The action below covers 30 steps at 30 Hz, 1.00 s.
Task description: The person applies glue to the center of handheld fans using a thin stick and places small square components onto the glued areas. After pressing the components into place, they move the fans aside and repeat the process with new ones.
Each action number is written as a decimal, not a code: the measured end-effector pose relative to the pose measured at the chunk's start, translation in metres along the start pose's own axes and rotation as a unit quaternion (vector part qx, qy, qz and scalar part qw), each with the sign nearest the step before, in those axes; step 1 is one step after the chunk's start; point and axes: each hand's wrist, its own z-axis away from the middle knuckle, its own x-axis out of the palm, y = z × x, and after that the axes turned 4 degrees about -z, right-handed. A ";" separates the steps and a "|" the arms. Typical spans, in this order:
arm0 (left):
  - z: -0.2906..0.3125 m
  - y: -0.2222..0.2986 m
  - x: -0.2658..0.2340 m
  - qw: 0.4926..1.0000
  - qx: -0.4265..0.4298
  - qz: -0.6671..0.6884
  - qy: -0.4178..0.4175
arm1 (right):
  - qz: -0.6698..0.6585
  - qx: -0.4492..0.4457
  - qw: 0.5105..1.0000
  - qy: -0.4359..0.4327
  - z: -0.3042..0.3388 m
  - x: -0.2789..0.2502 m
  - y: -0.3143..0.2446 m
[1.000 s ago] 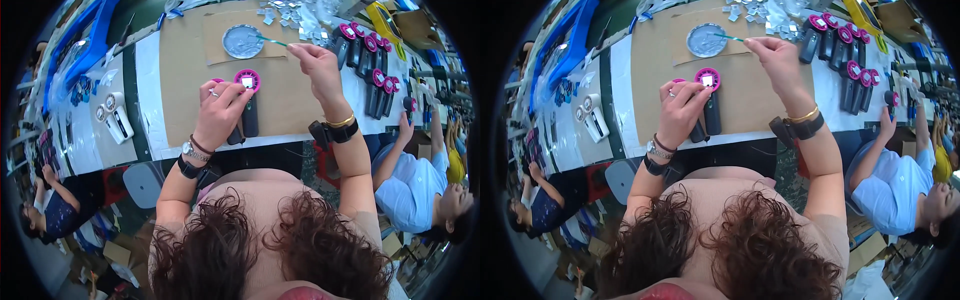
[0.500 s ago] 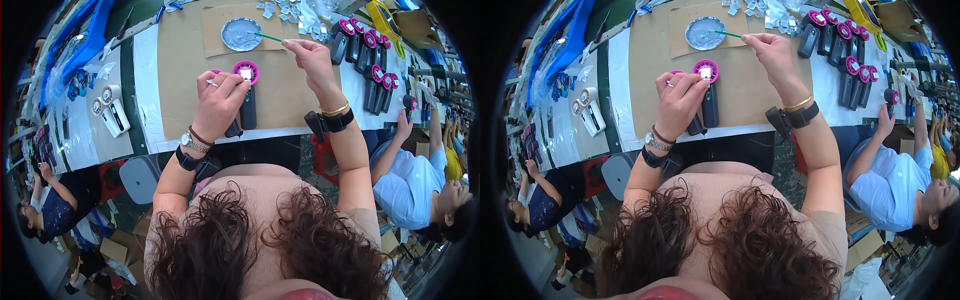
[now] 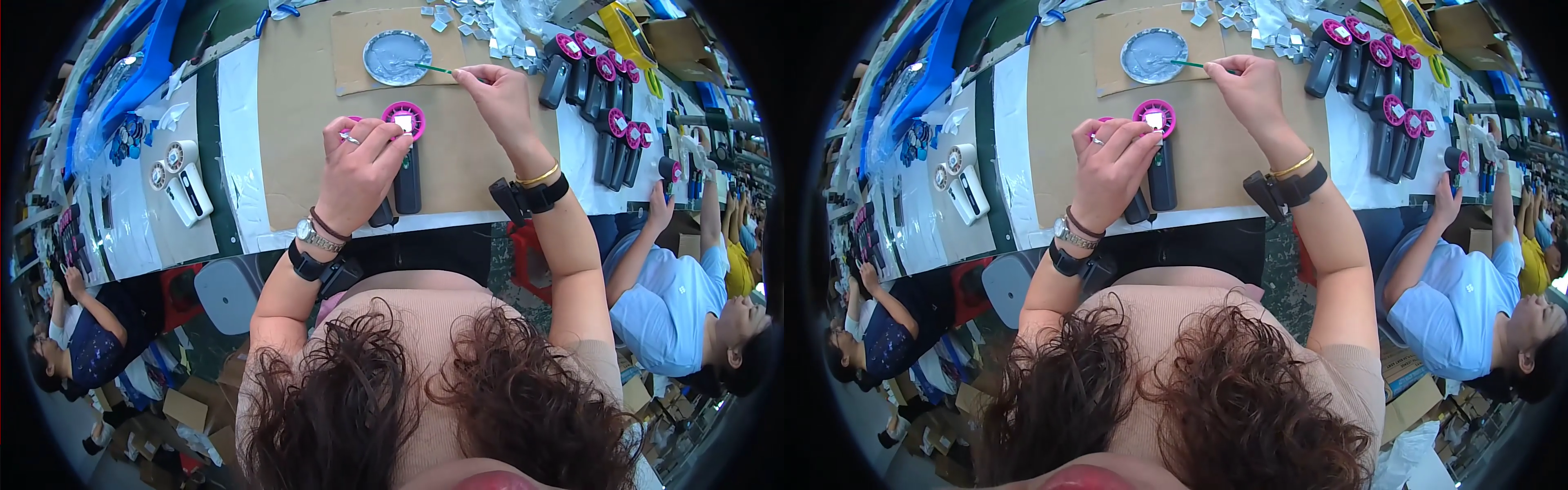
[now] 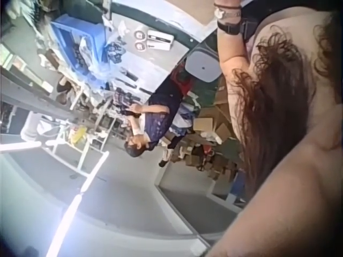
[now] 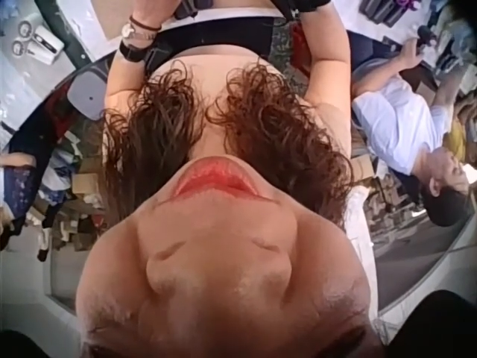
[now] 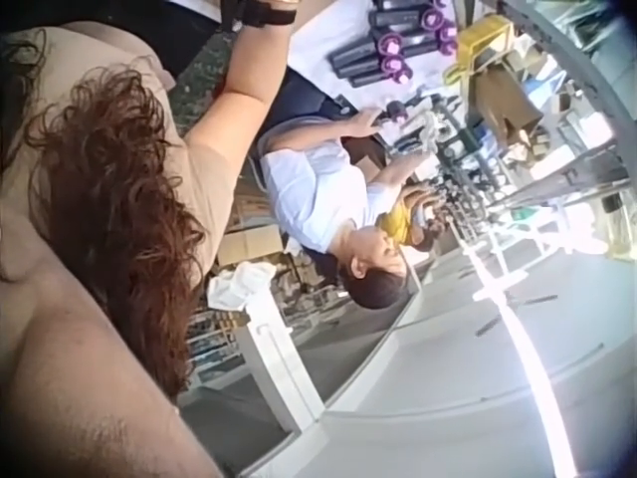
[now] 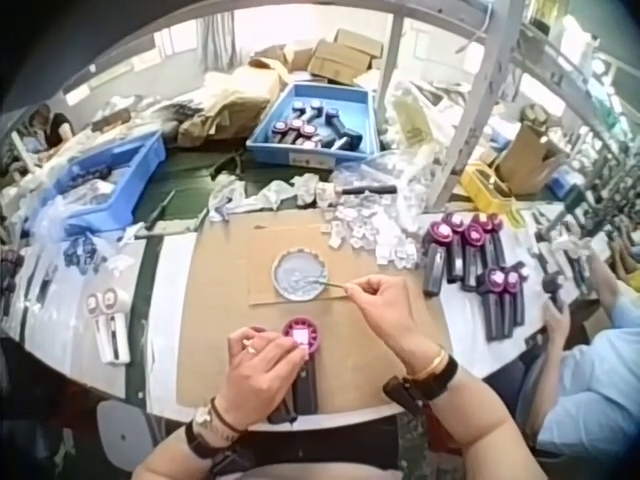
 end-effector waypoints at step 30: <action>0.007 0.002 0.001 0.999 -0.023 0.026 0.012 | -0.259 0.098 0.958 -0.069 0.005 -0.034 -0.023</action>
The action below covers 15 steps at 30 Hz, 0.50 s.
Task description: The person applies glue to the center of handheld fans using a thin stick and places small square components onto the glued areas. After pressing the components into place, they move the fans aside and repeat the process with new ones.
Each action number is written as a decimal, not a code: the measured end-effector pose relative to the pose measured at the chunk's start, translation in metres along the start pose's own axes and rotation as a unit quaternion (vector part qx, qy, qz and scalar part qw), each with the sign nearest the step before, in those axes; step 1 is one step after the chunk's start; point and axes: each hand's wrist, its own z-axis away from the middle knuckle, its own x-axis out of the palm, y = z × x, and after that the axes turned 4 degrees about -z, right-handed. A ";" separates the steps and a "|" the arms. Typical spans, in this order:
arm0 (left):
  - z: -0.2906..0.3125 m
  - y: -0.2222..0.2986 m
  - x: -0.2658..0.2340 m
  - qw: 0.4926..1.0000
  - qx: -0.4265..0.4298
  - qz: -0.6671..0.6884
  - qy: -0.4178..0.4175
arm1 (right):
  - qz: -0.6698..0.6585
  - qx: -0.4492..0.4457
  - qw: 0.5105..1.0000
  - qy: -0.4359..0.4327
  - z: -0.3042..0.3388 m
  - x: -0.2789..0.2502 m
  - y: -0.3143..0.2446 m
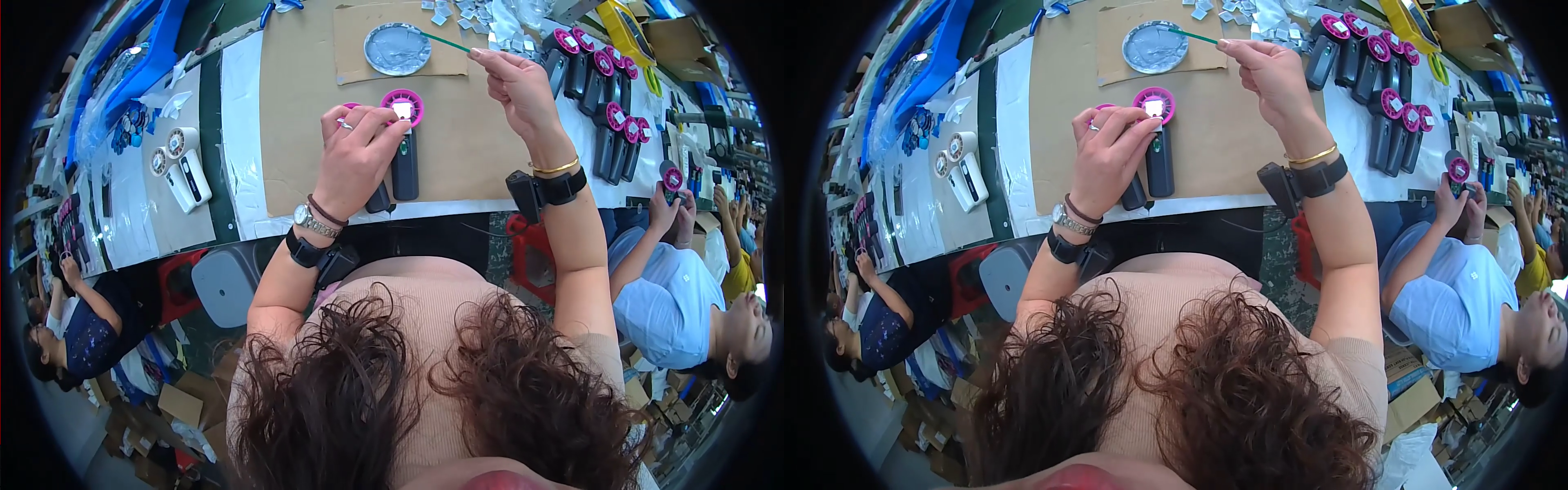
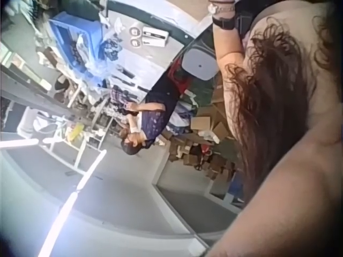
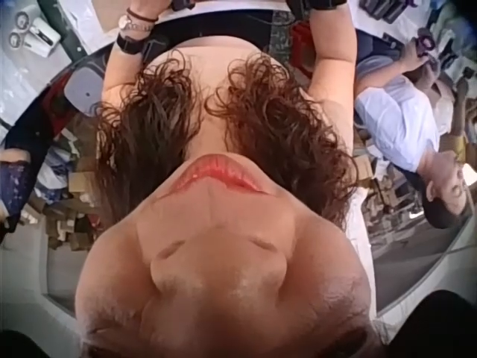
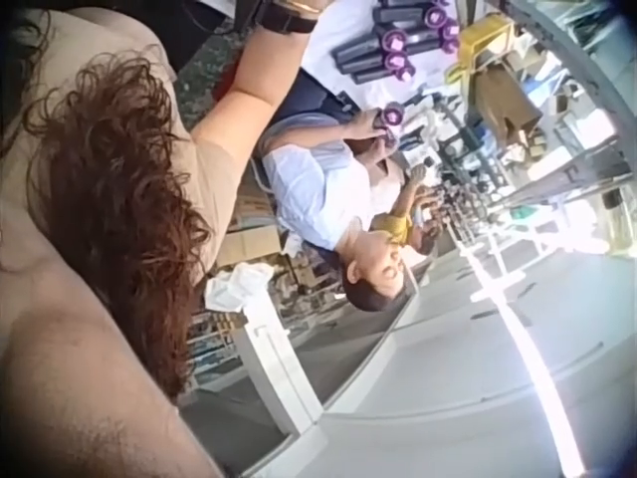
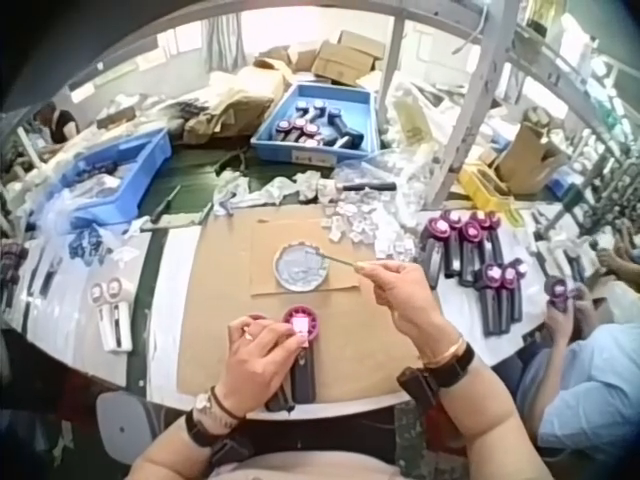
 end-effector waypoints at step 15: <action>0.002 -0.002 0.003 1.000 -0.004 0.003 0.010 | -0.036 -0.039 0.998 -0.027 0.035 0.002 -0.027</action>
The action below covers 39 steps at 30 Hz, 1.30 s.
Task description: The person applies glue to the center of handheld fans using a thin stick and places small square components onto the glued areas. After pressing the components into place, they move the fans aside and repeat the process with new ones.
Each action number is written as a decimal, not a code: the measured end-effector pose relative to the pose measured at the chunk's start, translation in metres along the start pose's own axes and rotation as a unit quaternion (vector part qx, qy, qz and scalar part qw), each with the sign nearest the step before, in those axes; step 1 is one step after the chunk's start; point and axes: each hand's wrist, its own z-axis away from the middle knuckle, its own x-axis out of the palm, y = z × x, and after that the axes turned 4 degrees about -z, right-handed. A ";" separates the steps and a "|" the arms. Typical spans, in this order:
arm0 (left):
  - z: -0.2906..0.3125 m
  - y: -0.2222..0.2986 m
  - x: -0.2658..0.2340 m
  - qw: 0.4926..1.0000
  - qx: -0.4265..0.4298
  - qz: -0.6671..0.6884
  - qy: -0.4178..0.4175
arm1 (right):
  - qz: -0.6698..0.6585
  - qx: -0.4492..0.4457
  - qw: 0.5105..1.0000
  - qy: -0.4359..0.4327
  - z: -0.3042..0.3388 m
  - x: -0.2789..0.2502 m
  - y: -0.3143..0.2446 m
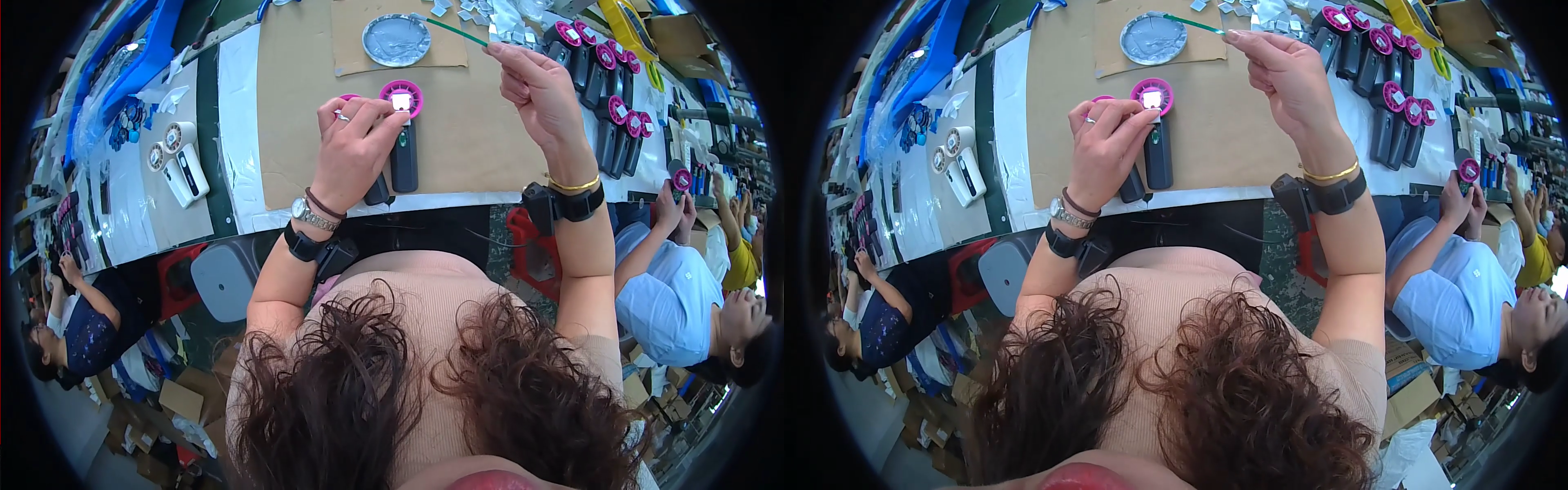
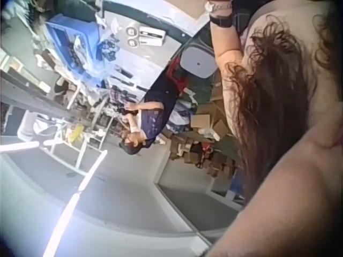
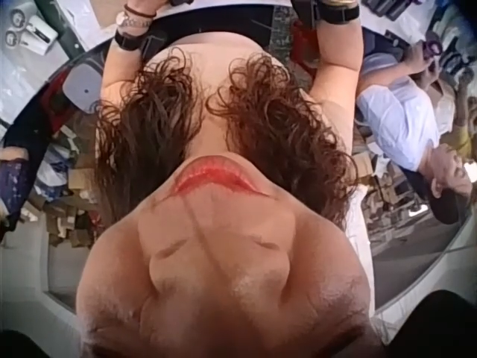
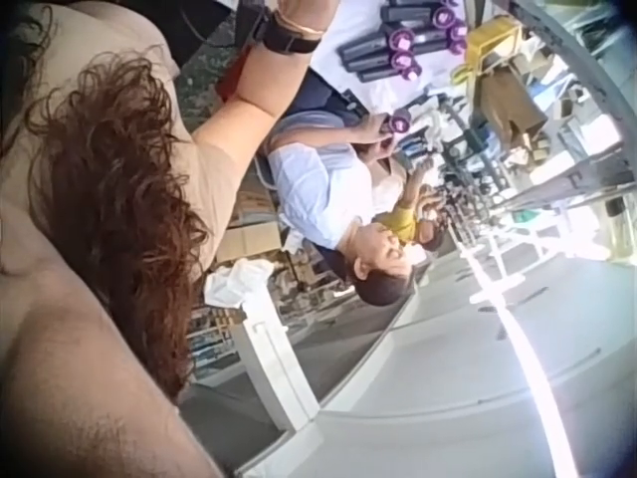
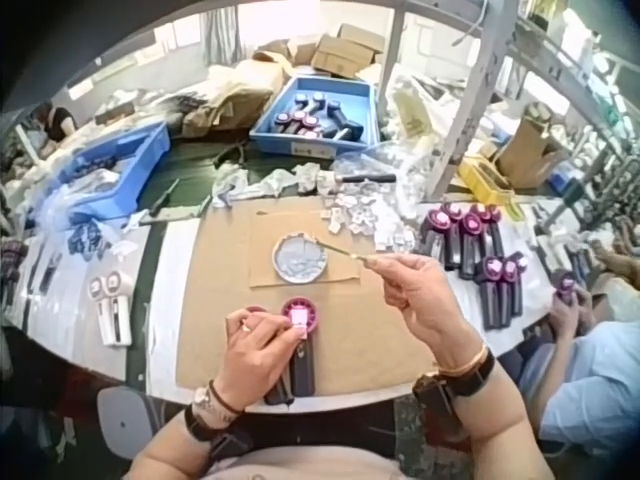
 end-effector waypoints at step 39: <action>0.007 -0.001 -0.002 0.999 0.009 -0.007 0.042 | 0.547 -0.461 0.691 -0.105 0.069 0.027 0.037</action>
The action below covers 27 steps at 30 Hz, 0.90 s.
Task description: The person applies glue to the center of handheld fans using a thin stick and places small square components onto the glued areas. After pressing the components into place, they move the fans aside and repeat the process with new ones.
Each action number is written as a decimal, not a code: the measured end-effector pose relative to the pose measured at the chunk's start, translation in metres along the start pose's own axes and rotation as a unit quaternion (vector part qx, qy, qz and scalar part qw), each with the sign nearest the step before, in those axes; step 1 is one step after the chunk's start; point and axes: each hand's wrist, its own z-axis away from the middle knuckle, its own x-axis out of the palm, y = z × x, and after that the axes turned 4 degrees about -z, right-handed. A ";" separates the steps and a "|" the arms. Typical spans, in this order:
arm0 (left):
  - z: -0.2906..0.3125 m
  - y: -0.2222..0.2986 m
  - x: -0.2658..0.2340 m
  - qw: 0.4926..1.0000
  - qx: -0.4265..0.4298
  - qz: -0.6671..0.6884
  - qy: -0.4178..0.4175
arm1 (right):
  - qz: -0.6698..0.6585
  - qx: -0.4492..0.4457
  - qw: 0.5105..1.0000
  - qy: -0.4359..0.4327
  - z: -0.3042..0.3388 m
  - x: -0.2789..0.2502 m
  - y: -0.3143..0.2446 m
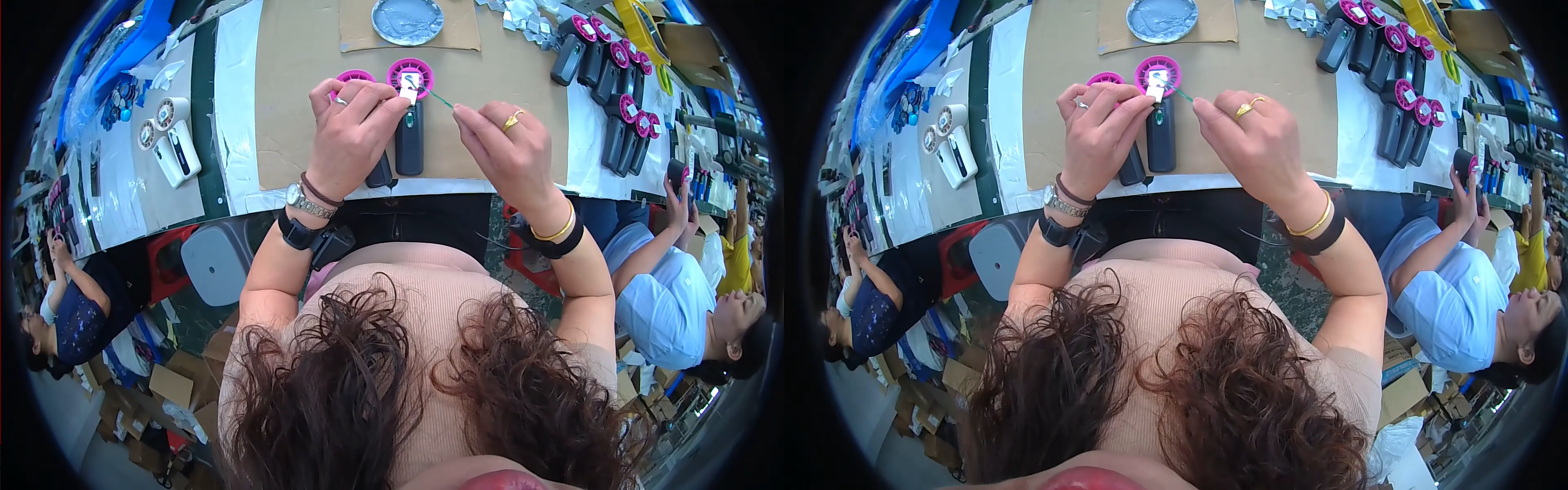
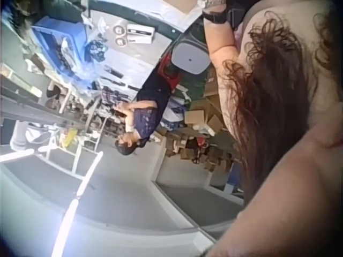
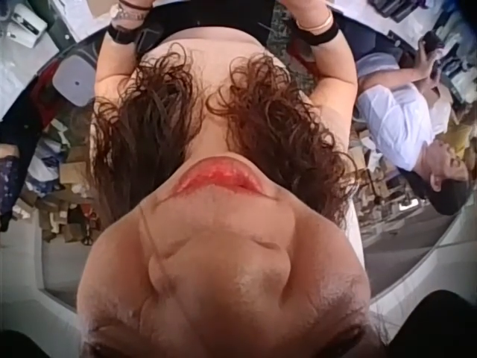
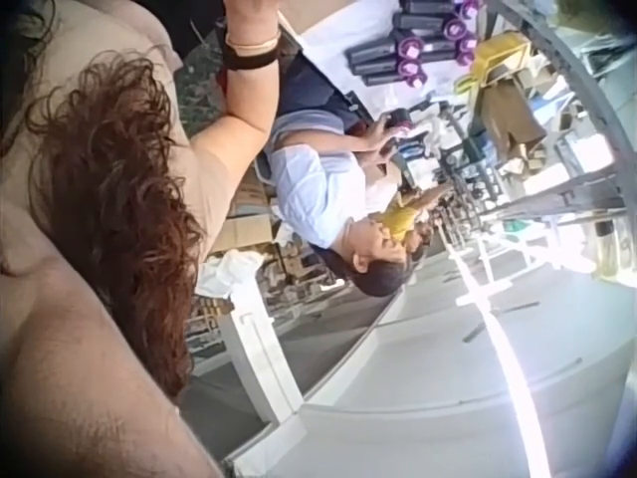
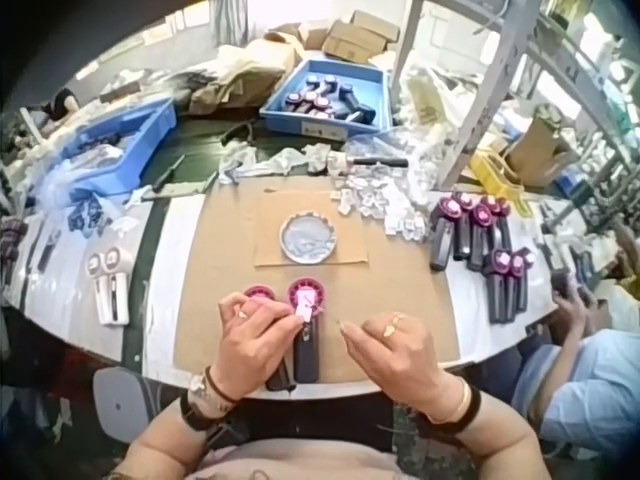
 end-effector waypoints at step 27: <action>-0.004 -0.007 0.005 0.998 -0.049 -0.015 0.042 | -0.047 -0.031 0.998 -0.021 0.014 -0.015 0.005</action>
